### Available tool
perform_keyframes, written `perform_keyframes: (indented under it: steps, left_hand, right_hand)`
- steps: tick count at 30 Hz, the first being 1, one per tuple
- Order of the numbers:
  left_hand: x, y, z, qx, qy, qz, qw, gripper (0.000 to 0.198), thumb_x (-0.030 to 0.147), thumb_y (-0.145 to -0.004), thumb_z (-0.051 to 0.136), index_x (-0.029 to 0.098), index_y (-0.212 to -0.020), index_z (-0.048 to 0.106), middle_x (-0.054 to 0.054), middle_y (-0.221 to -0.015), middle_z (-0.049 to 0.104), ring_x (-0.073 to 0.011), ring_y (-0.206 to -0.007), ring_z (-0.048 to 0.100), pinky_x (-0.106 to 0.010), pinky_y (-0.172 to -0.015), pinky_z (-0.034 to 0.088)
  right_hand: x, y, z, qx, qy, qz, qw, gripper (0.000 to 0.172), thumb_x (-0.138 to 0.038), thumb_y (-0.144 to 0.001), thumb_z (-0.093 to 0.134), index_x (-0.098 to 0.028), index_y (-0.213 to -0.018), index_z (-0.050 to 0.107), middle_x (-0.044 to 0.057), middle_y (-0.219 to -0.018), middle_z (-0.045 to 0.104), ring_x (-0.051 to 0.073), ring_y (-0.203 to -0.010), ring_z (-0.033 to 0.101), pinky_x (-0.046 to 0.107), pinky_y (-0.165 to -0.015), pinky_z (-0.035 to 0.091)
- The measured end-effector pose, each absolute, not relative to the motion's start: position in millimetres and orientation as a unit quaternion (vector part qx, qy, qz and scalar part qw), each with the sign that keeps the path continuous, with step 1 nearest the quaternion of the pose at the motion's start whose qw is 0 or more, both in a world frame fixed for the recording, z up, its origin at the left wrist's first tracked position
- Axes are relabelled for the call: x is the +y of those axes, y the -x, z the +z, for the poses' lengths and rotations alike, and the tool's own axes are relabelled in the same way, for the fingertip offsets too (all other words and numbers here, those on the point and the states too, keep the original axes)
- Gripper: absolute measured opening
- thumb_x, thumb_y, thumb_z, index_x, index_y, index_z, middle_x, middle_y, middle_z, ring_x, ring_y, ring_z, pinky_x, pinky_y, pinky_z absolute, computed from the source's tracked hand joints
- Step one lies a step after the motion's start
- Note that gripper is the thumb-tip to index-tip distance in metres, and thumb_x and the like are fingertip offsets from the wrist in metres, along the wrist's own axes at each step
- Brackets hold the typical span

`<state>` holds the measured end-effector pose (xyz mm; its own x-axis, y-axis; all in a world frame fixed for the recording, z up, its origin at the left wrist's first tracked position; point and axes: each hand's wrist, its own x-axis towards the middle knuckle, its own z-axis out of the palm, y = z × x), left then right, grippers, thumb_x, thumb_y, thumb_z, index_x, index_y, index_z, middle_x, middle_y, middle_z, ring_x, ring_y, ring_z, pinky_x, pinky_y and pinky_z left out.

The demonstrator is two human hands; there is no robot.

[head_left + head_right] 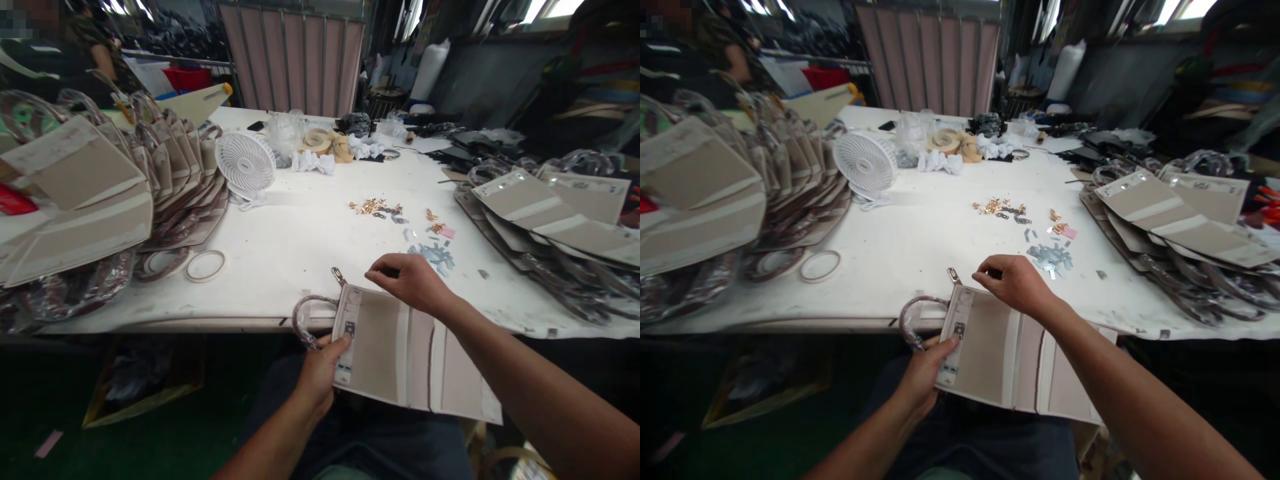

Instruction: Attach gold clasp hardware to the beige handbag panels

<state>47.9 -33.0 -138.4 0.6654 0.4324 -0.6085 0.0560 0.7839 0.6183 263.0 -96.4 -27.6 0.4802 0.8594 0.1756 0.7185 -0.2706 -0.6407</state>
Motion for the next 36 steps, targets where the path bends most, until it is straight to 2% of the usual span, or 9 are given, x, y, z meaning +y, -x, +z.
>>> perform_keyframes:
  steps: [3,5,9,11,14,17,28,33,36]
  left_hand:
    - [-41,-53,-135,0.412,-0.294,0.125,0.853,0.049,0.043,-0.058,0.094,0.01,-0.09,0.079,-0.013,-0.08,0.079,-0.0265,-0.071,0.075,-0.033,-0.067,0.058]
    - [-44,-56,-133,0.415,-0.287,0.131,0.854,0.046,0.042,-0.057,0.093,0.009,-0.087,0.079,-0.013,-0.079,0.079,-0.027,-0.07,0.075,-0.033,-0.065,0.058]
    - [-46,-61,-131,0.425,-0.271,0.143,0.851,0.045,0.04,-0.054,0.094,0.009,-0.084,0.078,-0.012,-0.077,0.079,-0.0281,-0.07,0.075,-0.033,-0.064,0.057]
    - [-46,-61,-132,0.432,-0.267,0.145,0.849,0.045,0.039,-0.055,0.093,0.008,-0.085,0.078,-0.012,-0.076,0.079,-0.0282,-0.068,0.075,-0.033,-0.062,0.056]
    - [-48,-61,-133,0.427,-0.267,0.151,0.851,0.042,0.037,-0.059,0.091,0.008,-0.087,0.078,-0.012,-0.078,0.079,-0.0269,-0.067,0.075,-0.032,-0.062,0.055]
    - [-49,-61,-133,0.419,-0.263,0.155,0.855,0.042,0.036,-0.059,0.091,0.008,-0.087,0.079,-0.012,-0.079,0.079,-0.0265,-0.069,0.075,-0.031,-0.064,0.055]
    - [-52,-65,-130,0.425,-0.258,0.169,0.851,0.039,0.037,-0.057,0.089,0.01,-0.082,0.077,-0.01,-0.071,0.076,-0.0232,-0.062,0.071,-0.031,-0.062,0.053]
    - [-52,-63,-127,0.41,-0.272,0.179,0.852,0.034,0.035,-0.056,0.088,0.011,-0.078,0.076,-0.008,-0.066,0.073,-0.0185,-0.055,0.066,-0.029,-0.059,0.052]
    - [-53,-63,-126,0.401,-0.28,0.184,0.853,0.032,0.035,-0.055,0.086,0.012,-0.075,0.074,-0.007,-0.063,0.071,-0.0169,-0.051,0.063,-0.029,-0.055,0.05]
  right_hand:
    - [-109,-228,-19,-0.407,0.752,-0.007,0.518,0.025,-0.044,-0.092,0.072,-0.021,-0.082,0.074,0.002,-0.074,0.071,0.018,-0.067,0.066,0.03,-0.065,0.05]
    - [-113,-207,-29,-0.373,0.723,-0.026,0.582,0.026,-0.044,-0.093,0.072,-0.021,-0.081,0.072,0.002,-0.071,0.069,0.019,-0.066,0.065,0.031,-0.065,0.052]
    - [-116,-187,-65,-0.304,0.702,0.037,0.643,0.032,-0.047,-0.097,0.068,-0.021,-0.079,0.068,0.002,-0.07,0.066,0.017,-0.063,0.061,0.03,-0.061,0.051]
    - [-117,-189,-75,-0.223,0.657,0.067,0.718,0.038,-0.051,-0.097,0.067,-0.02,-0.074,0.063,0.001,-0.067,0.062,0.017,-0.061,0.06,0.031,-0.062,0.053]
    - [-117,-199,-76,-0.093,0.53,0.106,0.836,0.047,-0.051,-0.092,0.072,-0.021,-0.063,0.049,-0.005,-0.055,0.046,0.012,-0.05,0.048,0.028,-0.055,0.051]
    - [-115,-207,-72,-0.025,0.442,0.154,0.883,0.051,-0.046,-0.086,0.074,-0.022,-0.059,0.038,-0.008,-0.051,0.035,0.009,-0.042,0.036,0.024,-0.045,0.041]
    - [-87,-179,-78,-0.137,0.445,0.155,0.871,0.043,-0.034,-0.09,0.066,-0.023,-0.057,0.041,-0.008,-0.048,0.035,0.01,-0.039,0.032,0.026,-0.04,0.029]
    - [-82,-167,-70,-0.306,0.598,0.143,0.727,0.047,-0.037,-0.097,0.064,-0.022,-0.055,0.051,-0.003,-0.048,0.048,0.012,-0.045,0.045,0.028,-0.048,0.036]
    - [-76,-169,-54,-0.358,0.645,0.195,0.646,0.052,-0.041,-0.098,0.062,-0.021,-0.051,0.05,-0.002,-0.046,0.05,0.012,-0.045,0.046,0.028,-0.049,0.036]
